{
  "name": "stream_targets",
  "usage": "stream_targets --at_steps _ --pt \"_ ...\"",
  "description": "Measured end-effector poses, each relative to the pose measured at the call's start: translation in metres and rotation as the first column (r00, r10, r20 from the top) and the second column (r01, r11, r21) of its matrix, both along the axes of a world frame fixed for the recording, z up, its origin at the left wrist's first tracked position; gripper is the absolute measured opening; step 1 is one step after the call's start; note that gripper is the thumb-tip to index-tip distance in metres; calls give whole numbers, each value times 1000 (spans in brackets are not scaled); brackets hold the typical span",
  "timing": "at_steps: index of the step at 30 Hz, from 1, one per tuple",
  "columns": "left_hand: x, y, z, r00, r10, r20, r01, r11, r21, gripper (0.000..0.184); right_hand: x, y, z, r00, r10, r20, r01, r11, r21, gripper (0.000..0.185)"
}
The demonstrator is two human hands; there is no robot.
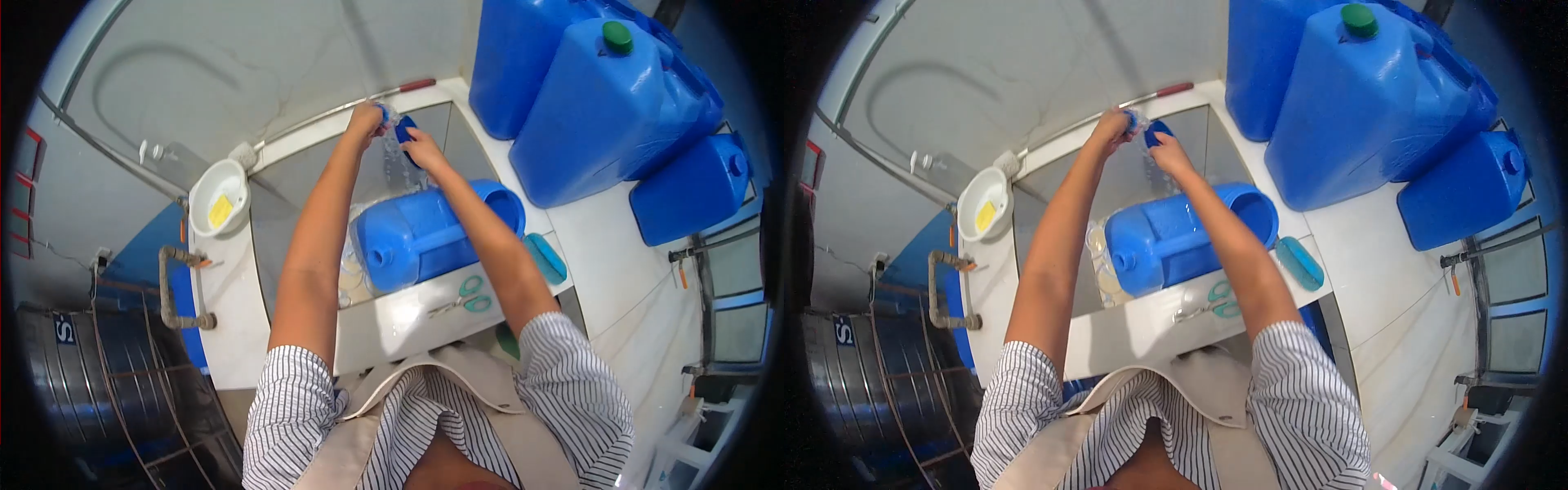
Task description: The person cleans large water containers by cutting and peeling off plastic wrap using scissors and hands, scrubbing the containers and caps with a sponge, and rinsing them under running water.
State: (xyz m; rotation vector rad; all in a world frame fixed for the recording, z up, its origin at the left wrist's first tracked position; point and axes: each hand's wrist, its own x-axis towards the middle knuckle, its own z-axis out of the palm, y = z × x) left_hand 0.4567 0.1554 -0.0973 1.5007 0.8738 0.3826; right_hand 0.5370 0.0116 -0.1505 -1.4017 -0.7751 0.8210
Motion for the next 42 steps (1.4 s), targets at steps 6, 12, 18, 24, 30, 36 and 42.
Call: stream_targets --at_steps 6,12,18,24,30,36,42 --pt "-96 -45 -16 926 -96 -366 254 875 413 35 -17 18 -18 330 290 898 -167 955 -247 45" --pt "-200 -159 15 958 -221 -180 278 864 419 38 -26 18 7 335 198 921 -85 980 -180 43" --pt "-200 -214 10 966 -138 -219 225 865 448 44 -32 16 27 221 97 970 -113 991 -74 42" --pt "-185 -210 13 863 22 -505 14 998 69 44 -31 9 38 132 106 986 -217 973 -76 42" --pt "-204 -214 6 899 -248 -361 437 451 778 38 -31 2 43 158 165 974 -311 944 -109 42" --pt "-198 -225 29 988 15 -152 110 622 776 35 -27 -4 43 86 148 985 -289 950 -118 42" --pt "-204 -225 22 850 -190 -491 516 489 703 40 -24 -2 23 27 -74 997 -308 948 78 41"
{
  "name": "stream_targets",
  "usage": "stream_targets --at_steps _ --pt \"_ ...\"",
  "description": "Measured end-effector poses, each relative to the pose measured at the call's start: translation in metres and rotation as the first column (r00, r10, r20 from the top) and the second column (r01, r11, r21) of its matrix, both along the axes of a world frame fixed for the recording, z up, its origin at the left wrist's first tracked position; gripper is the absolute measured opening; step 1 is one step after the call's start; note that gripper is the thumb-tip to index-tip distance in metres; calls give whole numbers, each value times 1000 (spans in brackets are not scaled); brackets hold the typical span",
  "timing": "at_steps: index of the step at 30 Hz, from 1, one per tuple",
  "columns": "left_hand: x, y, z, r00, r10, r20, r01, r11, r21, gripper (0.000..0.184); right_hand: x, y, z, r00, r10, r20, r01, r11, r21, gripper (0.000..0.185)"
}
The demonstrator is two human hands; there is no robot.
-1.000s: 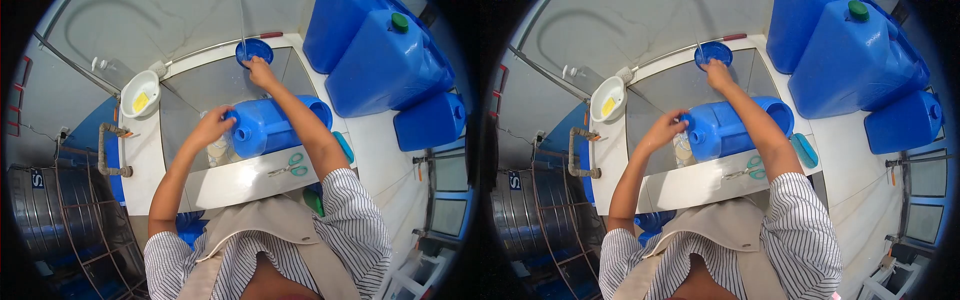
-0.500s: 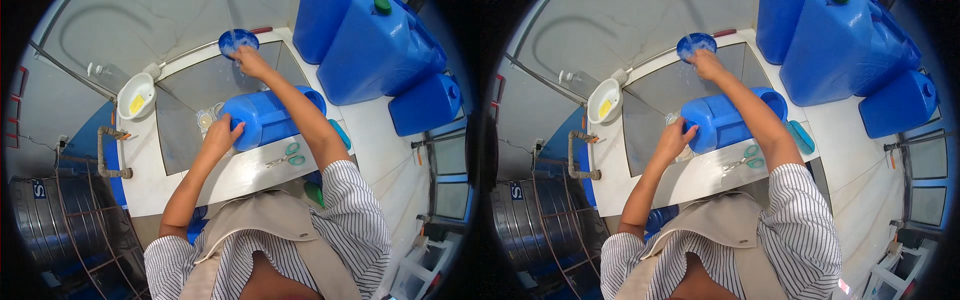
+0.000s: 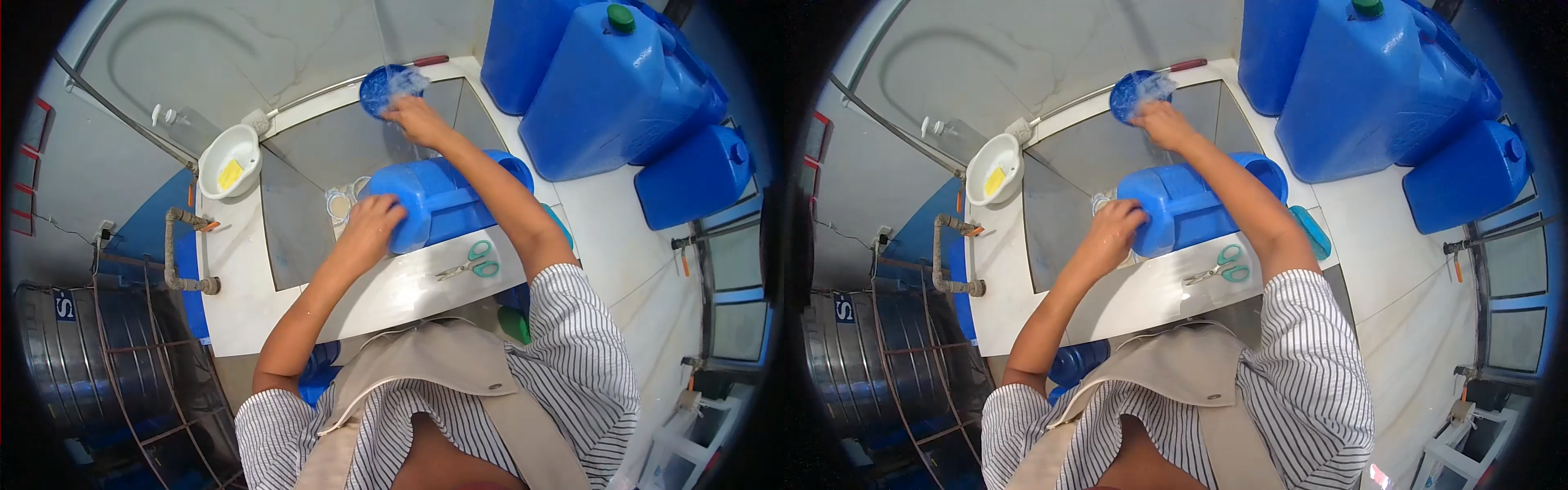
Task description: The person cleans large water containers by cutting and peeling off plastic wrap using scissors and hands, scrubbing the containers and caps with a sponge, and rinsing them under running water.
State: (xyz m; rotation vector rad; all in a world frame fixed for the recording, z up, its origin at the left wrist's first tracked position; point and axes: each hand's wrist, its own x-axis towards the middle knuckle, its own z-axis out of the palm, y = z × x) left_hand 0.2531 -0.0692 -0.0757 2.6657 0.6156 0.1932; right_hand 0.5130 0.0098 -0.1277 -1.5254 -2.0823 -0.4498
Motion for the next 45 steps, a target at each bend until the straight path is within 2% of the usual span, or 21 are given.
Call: stream_targets --at_steps 2,3,5,6,8,9,10,12,13,15,18,23,25,27,29,34,36,38,40,42,45 --pt "-1 -8 10 963 -200 183 103 895 434 37 -4 -3 6 988 -108 -113 101 993 -64 40" --pt "2 -6 10 962 -200 185 100 892 442 37 -5 -4 10 949 -223 -221 195 971 -142 39" --pt "7 -4 12 902 367 229 -349 930 -114 35 -2 -6 12 972 -166 -166 145 981 -131 38" --pt "10 -5 12 903 364 230 -347 931 -111 35 -1 -7 13 989 -108 -106 93 987 -133 37" --pt "19 -9 19 884 327 -335 -404 894 -193 40 1 -5 13 988 -86 -128 73 992 -101 36" --pt "8 -6 0 976 204 -80 -209 976 -65 39 3 -3 14 986 -65 -154 55 996 -70 36" --pt "4 -8 5 976 202 -80 -207 976 -62 39 3 -4 16 986 -67 -155 57 996 -66 36" --pt "1 -9 14 938 -263 227 145 890 432 36 4 -7 21 990 -86 -113 73 991 -110 34" --pt "3 -9 14 937 -260 231 140 890 435 36 5 -8 21 991 -83 -108 71 992 -108 34" --pt "7 -12 10 925 325 195 -325 945 -33 32 3 -10 20 994 -100 -47 93 986 -138 31" --pt "15 -9 -8 957 276 -92 -282 958 -57 32 4 -6 16 977 -121 -174 108 991 -79 32" --pt "14 -9 2 997 79 19 -81 987 141 23 6 -6 22 992 -73 -99 61 991 -115 35" --pt "34 -19 6 975 -20 221 -91 873 479 28 8 -4 27 983 -127 -130 115 988 -99 36" --pt "72 -32 -3 928 -155 340 7 917 399 45 6 -1 26 999 36 -21 -40 982 -185 34" --pt "103 -42 -15 994 -107 17 100 965 242 49 1 5 26 994 -51 -92 36 986 -161 35" --pt "107 -9 -37 977 108 -185 -62 969 240 30 14 26 28 988 -65 -137 41 984 -175 36" --pt "73 13 -28 985 124 -121 -85 954 288 23 29 54 15 754 66 -653 -136 989 -57 35" --pt "29 40 -32 981 192 -29 -177 946 272 20 36 64 20 746 50 -664 -117 991 -57 33" --pt "-7 47 -26 960 279 25 -272 905 327 16 34 58 46 487 -359 -796 -305 784 -540 31" --pt "-33 49 -15 959 270 86 -282 887 366 14 37 69 35 254 -389 -886 -389 797 -462 21" --pt "-64 47 12 959 226 169 -279 853 441 12 26 77 24 291 -434 -853 -311 800 -514 36"
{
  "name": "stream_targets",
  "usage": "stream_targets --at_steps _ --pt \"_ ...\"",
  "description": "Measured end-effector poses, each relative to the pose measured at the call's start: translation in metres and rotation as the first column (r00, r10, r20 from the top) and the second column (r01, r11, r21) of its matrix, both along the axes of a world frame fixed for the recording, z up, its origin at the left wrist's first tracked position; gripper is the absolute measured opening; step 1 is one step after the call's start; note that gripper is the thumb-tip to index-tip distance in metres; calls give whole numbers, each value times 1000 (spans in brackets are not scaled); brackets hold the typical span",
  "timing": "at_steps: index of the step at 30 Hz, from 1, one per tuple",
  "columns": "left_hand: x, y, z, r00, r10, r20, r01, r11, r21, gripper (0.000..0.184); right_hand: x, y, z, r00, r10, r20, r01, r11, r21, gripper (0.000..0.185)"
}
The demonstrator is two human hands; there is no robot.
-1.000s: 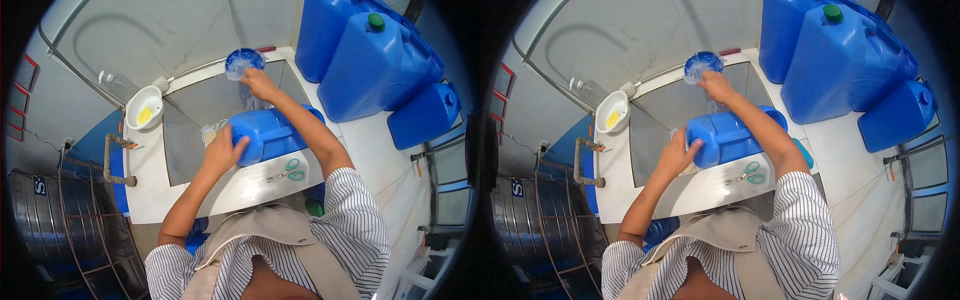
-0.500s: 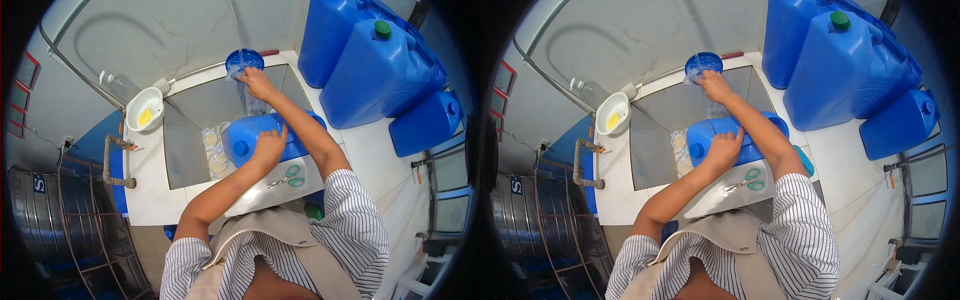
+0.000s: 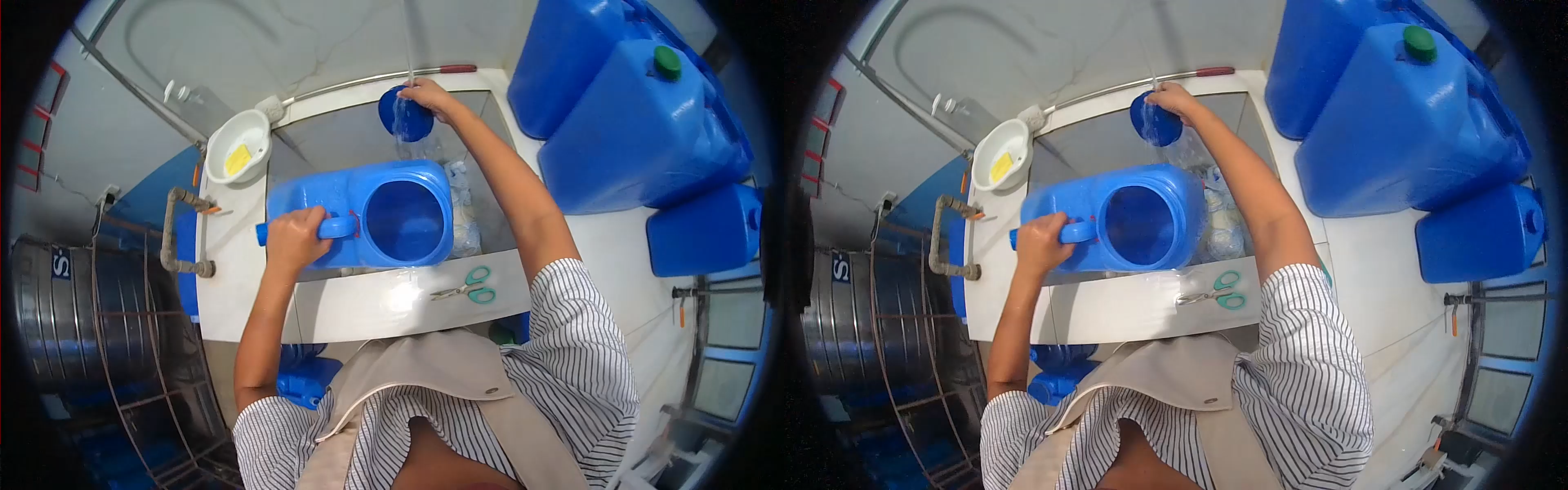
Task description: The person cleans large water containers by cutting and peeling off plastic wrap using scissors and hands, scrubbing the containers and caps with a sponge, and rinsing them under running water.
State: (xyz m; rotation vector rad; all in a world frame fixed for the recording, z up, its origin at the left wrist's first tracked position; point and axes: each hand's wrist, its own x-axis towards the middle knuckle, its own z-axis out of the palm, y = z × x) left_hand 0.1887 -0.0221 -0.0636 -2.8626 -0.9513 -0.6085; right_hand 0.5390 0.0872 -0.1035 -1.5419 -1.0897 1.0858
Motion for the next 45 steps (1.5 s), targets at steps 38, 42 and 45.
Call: stream_targets --at_steps 38,42,45 --pt "108 39 -35 996 -25 -82 5 971 -237 21 -33 -163 29 173 -64 983 -142 986 90 73" --pt "118 37 -27 987 -72 -140 38 971 -234 20 -48 -180 18 291 -72 954 154 988 28 74" --pt "125 29 -26 985 -94 -148 58 971 -231 19 -73 -183 15 335 -248 909 597 802 -1 75"
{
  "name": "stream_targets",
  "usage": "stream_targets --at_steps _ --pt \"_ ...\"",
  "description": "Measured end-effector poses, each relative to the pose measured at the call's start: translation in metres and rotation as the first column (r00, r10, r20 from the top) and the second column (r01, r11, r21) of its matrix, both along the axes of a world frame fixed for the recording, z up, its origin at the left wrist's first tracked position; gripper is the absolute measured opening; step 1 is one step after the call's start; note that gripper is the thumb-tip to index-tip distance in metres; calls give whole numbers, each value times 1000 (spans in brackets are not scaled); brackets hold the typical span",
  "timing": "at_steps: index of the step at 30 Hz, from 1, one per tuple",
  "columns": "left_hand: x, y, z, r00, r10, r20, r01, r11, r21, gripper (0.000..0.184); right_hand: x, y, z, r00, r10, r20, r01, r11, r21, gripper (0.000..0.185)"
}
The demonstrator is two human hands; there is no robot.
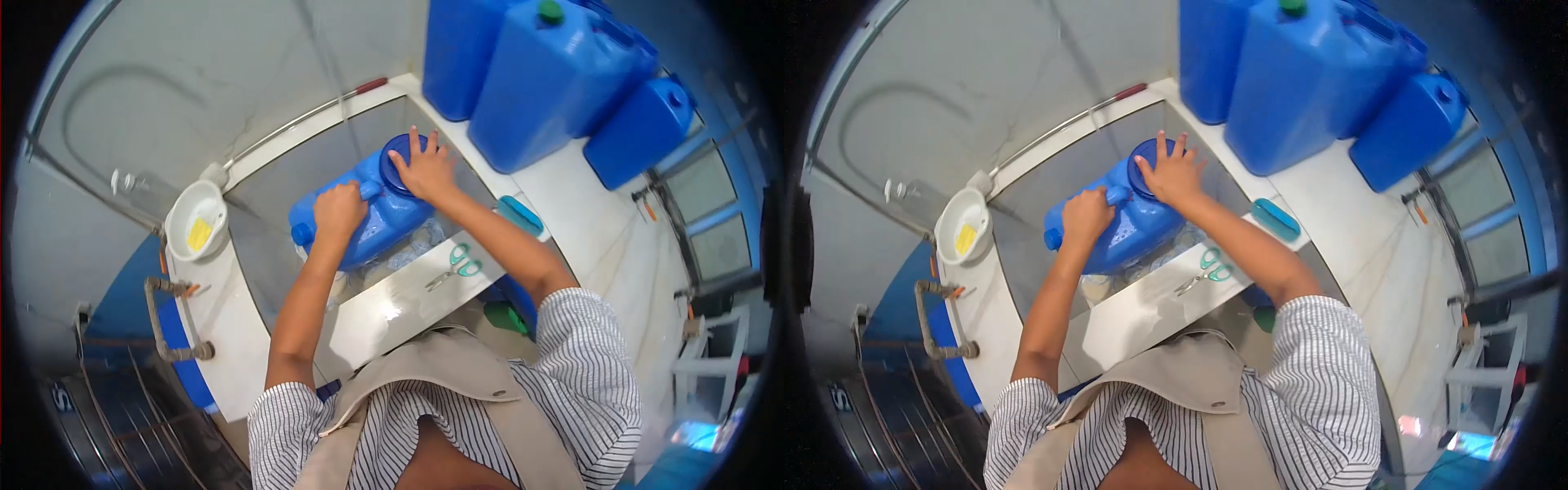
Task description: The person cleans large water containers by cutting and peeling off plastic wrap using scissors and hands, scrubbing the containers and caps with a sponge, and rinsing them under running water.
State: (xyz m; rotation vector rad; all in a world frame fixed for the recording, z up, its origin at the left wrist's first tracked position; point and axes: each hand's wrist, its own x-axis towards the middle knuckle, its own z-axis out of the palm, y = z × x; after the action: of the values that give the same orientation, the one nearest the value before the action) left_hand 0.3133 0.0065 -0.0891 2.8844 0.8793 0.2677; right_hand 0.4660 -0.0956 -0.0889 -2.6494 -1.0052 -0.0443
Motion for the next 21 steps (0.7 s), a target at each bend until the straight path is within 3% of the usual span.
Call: stream_targets --at_steps 2,4,6,8,10,11,13,17,19,21 --pt "4 -5 -4 999 -31 -6 31 999 12 20 -6 -15 6 987 -147 67 143 988 66 76" --pt "-4 5 -4 1000 6 -10 -6 1000 -6 21 -10 -45 37 929 -6 -369 -25 996 -80 75" --pt "-11 12 -2 1000 30 -2 -30 999 35 24 -3 -84 57 897 89 -433 -123 991 -50 71" --pt "-18 13 14 999 -17 36 14 997 71 26 3 -128 65 935 -14 -354 -24 994 -103 61" --pt "-19 4 52 997 -49 61 40 990 133 30 48 -174 -11 997 21 -73 -14 996 93 44" --pt "-23 -2 78 996 -65 54 55 984 167 33 58 -197 -32 997 9 -71 -2 995 98 44" --pt "-19 -6 121 991 -132 3 129 973 192 35 60 -234 -63 973 72 217 -84 995 46 35" --pt "-9 -67 239 951 -304 59 278 923 267 33 58 -269 -68 997 2 71 -10 993 117 33" --pt "3 -106 284 924 -378 58 341 884 320 32 52 -290 -50 982 -138 -126 157 975 155 32" --pt "29 -131 316 892 -446 70 386 835 392 30 54 -325 -42 985 -117 -124 141 970 199 32"
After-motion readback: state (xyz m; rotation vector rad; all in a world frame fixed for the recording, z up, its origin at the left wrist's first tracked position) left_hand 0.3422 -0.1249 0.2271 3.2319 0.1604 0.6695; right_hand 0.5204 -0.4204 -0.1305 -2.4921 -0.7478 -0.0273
